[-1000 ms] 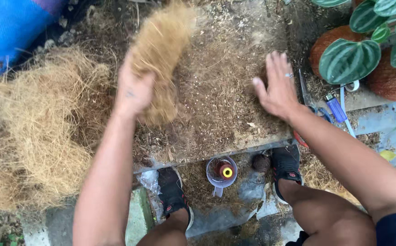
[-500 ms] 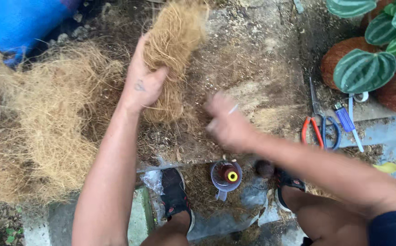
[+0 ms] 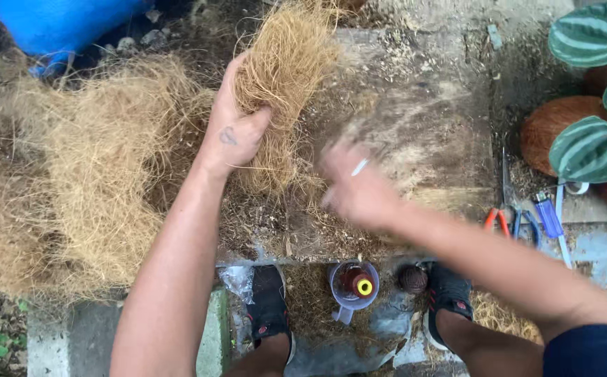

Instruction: The person uses scissors to trim loose fiber from a round coconut-shell planter holding a fern, sets the planter aside, then spreads and fluffs piles of coconut coir fiber on the work bench by hand, pulling clumps apart and shaping the fiber into a flat mat.

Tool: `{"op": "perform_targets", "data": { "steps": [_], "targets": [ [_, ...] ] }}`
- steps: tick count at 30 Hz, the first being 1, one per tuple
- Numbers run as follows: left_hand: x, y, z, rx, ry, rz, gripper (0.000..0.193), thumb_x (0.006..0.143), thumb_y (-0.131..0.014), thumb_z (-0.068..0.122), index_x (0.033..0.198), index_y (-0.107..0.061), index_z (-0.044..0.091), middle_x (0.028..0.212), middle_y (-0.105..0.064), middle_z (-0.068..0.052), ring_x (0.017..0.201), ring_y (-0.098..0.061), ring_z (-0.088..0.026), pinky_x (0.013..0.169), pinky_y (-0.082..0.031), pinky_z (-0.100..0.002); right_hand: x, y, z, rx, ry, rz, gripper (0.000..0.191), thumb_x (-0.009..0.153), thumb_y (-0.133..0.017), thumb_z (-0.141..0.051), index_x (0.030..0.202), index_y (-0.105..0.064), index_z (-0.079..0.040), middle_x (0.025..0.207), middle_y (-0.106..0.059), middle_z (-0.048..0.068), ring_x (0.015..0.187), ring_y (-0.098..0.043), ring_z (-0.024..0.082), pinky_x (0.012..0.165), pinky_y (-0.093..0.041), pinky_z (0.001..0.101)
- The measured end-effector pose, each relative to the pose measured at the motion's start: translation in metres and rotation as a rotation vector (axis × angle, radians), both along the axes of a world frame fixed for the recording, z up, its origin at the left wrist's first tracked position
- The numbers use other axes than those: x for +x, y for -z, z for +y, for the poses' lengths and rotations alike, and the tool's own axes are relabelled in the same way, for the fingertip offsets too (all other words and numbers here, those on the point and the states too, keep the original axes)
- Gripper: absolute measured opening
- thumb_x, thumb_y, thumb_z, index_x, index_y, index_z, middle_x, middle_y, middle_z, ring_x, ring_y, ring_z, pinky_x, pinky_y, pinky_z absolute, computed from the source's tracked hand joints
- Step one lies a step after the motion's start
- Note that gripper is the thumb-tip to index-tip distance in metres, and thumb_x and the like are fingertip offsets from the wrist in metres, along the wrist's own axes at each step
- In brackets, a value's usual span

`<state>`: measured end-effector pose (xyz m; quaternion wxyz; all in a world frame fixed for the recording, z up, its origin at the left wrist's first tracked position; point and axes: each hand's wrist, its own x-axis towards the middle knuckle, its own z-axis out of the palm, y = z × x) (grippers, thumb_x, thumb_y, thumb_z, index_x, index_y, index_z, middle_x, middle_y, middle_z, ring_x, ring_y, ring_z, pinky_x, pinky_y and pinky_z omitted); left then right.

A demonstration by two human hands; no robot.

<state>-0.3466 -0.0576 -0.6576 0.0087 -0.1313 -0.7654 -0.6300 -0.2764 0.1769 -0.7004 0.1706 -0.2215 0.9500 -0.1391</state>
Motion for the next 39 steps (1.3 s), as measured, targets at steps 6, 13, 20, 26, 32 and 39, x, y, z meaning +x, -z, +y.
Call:
{"op": "perform_targets", "data": {
  "steps": [6, 13, 20, 26, 32, 39],
  "targets": [
    [0.005, -0.005, -0.012, -0.044, -0.060, 0.020, 0.079, 0.080, -0.055, -0.009, 0.155, -0.032, 0.003, 0.150, -0.054, -0.019, 0.146, -0.049, -0.031, 0.128, -0.032, -0.048, 0.006, 0.004, -0.017, -0.420, -0.298, 0.299, 0.047, 0.106, -0.047, -0.033, 0.135, -0.056, 0.004, 0.147, -0.051, 0.027, 0.143, -0.044, 0.043, 0.120, -0.033, 0.0550],
    [0.003, -0.008, -0.022, -0.071, -0.054, 0.048, 0.081, 0.079, -0.053, -0.010, 0.156, -0.036, 0.007, 0.155, -0.053, -0.018, 0.152, -0.046, -0.032, 0.131, -0.029, -0.051, -0.128, -0.034, 0.019, -0.200, 0.080, 0.550, 0.043, 0.111, -0.049, -0.026, 0.143, -0.052, 0.003, 0.134, -0.053, 0.027, 0.123, -0.051, 0.041, 0.108, -0.041, 0.0536],
    [0.005, 0.009, -0.026, -0.042, -0.009, 0.027, 0.091, 0.070, -0.047, -0.014, 0.158, -0.038, 0.009, 0.163, -0.047, -0.018, 0.159, -0.037, -0.033, 0.135, -0.026, -0.051, -0.090, -0.019, -0.034, -0.003, -0.162, 0.067, 0.058, 0.098, -0.060, -0.035, 0.149, -0.047, -0.010, 0.157, -0.041, 0.018, 0.151, -0.033, 0.037, 0.128, -0.025, 0.0479],
    [0.021, 0.022, -0.025, -0.193, 0.012, 0.230, 0.083, 0.085, -0.055, -0.017, 0.161, -0.030, 0.008, 0.171, -0.041, -0.021, 0.163, -0.032, -0.036, 0.139, -0.018, -0.054, 0.000, 0.011, -0.043, -0.146, -0.536, 0.046, 0.069, 0.105, -0.044, -0.047, 0.152, -0.038, 0.003, 0.153, -0.041, 0.028, 0.145, -0.035, 0.043, 0.124, -0.019, 0.0526],
    [0.031, 0.018, -0.022, -0.182, 0.016, 0.070, 0.085, 0.086, -0.054, -0.016, 0.164, -0.034, 0.013, 0.166, -0.042, -0.021, 0.156, -0.040, -0.037, 0.128, -0.035, -0.052, 0.032, 0.017, 0.042, -0.612, -0.138, 0.165, 0.059, 0.112, -0.037, -0.046, 0.148, -0.052, -0.002, 0.150, -0.056, 0.024, 0.145, -0.050, 0.039, 0.124, -0.038, 0.0493],
    [0.021, 0.017, -0.015, -0.289, 0.061, 0.226, 0.074, 0.091, -0.057, -0.008, 0.159, -0.033, 0.004, 0.157, -0.046, -0.027, 0.143, -0.048, -0.043, 0.121, -0.040, -0.054, 0.104, 0.051, 0.064, -0.169, 0.712, 0.451, 0.069, 0.115, -0.024, -0.046, 0.160, -0.033, 0.006, 0.163, -0.035, 0.033, 0.155, -0.027, 0.050, 0.126, -0.016, 0.0561]
  ]
}}
